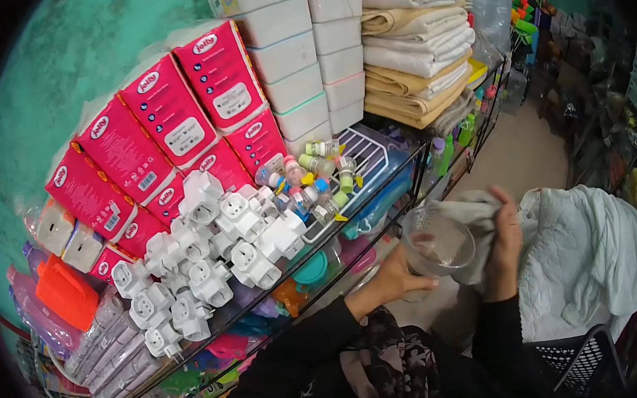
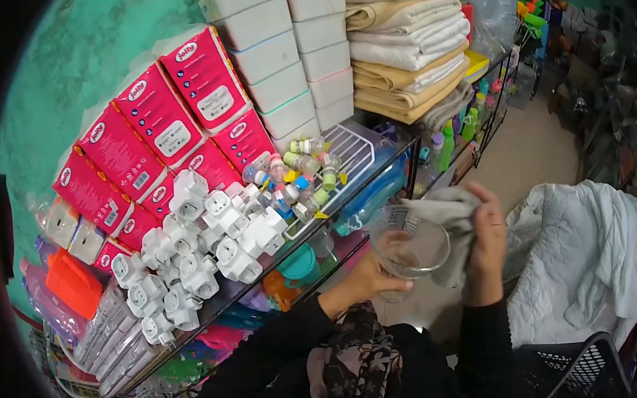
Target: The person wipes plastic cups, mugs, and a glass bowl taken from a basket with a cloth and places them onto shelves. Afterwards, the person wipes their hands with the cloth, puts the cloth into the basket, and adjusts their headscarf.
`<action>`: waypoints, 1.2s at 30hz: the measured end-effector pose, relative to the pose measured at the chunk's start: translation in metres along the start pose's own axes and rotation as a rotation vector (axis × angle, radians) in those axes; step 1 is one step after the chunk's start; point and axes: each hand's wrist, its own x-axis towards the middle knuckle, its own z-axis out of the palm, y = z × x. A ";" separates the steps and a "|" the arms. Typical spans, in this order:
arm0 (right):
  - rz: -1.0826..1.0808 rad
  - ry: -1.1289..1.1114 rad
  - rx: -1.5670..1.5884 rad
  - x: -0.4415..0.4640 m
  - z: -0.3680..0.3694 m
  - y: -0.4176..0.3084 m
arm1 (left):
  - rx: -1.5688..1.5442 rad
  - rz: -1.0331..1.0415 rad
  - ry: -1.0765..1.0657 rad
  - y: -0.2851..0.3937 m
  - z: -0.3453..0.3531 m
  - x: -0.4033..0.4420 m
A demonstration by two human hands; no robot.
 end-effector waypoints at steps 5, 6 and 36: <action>0.530 0.013 0.604 -0.032 0.020 0.034 | -0.331 -0.207 0.048 -0.014 0.017 0.001; 0.611 0.065 0.536 -0.036 0.019 0.038 | -0.331 -0.226 0.064 -0.021 0.019 -0.001; 0.716 -0.547 -0.259 -0.098 0.087 0.218 | -0.225 -0.340 0.443 -0.060 -0.021 -0.230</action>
